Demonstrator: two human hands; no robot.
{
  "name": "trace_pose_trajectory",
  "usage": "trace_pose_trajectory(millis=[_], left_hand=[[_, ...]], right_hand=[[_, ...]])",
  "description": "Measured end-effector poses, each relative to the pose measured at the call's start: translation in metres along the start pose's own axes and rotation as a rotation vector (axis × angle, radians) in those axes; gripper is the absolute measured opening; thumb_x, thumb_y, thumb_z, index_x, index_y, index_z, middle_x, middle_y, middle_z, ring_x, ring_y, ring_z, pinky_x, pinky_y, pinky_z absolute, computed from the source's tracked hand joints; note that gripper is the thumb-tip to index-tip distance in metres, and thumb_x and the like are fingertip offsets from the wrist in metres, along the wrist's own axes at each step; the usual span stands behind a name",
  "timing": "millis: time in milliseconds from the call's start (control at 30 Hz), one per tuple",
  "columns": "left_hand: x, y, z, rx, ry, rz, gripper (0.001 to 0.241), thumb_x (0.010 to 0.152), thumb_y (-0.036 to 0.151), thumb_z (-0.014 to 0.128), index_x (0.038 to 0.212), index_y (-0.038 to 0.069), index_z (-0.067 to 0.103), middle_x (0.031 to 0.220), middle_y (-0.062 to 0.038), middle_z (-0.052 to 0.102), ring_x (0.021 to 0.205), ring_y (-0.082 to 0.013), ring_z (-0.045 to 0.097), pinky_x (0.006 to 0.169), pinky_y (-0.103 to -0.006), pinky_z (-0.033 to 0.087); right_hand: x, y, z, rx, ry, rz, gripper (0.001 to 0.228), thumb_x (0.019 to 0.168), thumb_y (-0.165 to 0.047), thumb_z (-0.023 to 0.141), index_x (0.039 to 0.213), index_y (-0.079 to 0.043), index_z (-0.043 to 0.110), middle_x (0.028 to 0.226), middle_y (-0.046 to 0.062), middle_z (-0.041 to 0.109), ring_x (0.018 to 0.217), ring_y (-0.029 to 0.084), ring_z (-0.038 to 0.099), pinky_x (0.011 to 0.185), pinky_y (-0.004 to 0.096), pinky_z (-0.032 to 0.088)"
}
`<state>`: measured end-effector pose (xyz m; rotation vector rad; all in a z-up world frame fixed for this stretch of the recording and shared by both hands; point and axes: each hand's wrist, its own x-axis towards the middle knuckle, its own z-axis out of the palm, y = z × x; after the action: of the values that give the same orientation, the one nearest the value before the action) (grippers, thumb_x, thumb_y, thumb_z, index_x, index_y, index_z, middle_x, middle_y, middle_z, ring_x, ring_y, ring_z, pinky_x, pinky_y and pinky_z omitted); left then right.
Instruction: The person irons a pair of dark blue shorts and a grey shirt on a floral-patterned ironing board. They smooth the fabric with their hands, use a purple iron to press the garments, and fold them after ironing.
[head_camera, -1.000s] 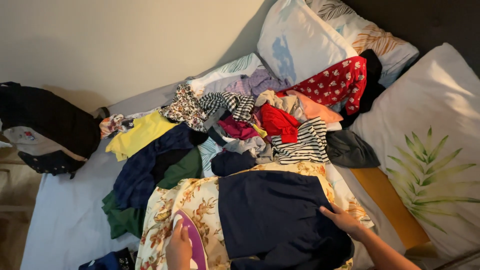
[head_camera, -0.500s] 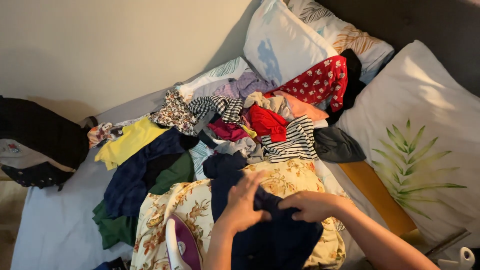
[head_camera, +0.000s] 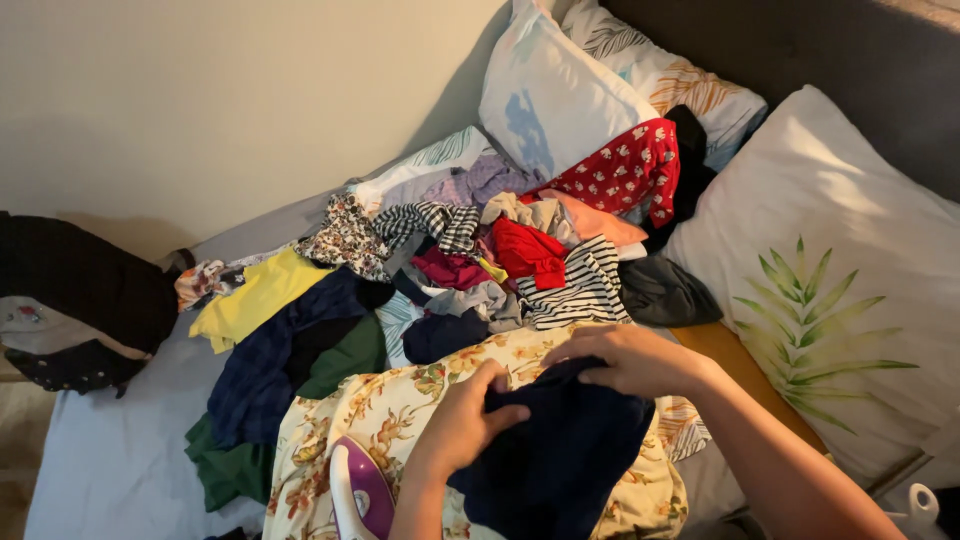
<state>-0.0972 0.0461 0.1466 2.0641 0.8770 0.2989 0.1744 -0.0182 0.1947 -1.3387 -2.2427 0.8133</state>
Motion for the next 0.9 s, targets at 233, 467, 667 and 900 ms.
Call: trace_pose_trajectory(millis=[233,467,667,900], left_hand=[[-0.012,0.057,-0.019,0.126,0.444,0.191,0.04,0.087,0.006,0.07,0.124,0.019,0.062,0.098,-0.015,0.068,0.095,-0.0368,0.066,0.079,-0.0459,0.053],[-0.019,0.062,-0.005,0.45,0.559,0.293,0.071,0.085,-0.004,0.062,0.147,0.032,0.056,0.103,-0.02,0.065,0.091,-0.0405,0.065,0.078,-0.0473,0.052],[-0.023,0.047,0.006,0.321,0.733,0.247,0.067,0.09,-0.003,0.061,0.153,0.017,0.047,0.114,-0.021,0.066,0.097,-0.0416,0.066,0.081,-0.0466,0.052],[-0.026,0.059,0.023,0.317,0.881,0.405,0.094,0.073,0.022,0.08,0.153,0.0,0.036,0.138,-0.029,0.055,0.119,-0.0455,0.06,0.1,-0.0468,0.047]], right_hand=[[0.029,0.036,0.017,-0.137,0.219,0.407,0.032,0.093,-0.024,0.069,0.124,-0.019,0.068,0.112,0.009,0.074,0.107,0.027,0.07,0.093,0.039,0.054],[0.068,0.004,0.001,0.666,0.598,0.095,0.053,0.079,0.012,0.049,0.125,-0.006,0.068,0.114,-0.002,0.072,0.106,0.01,0.065,0.095,0.029,0.051],[0.089,0.009,0.037,1.037,0.725,0.249,0.043,0.09,0.009,0.048,0.123,-0.006,0.072,0.113,0.012,0.069,0.091,0.02,0.061,0.074,0.032,0.051],[0.084,-0.04,0.035,1.258,0.882,0.261,0.028,0.087,0.006,0.051,0.111,-0.007,0.059,0.118,0.006,0.06,0.102,0.018,0.061,0.072,0.034,0.058]])
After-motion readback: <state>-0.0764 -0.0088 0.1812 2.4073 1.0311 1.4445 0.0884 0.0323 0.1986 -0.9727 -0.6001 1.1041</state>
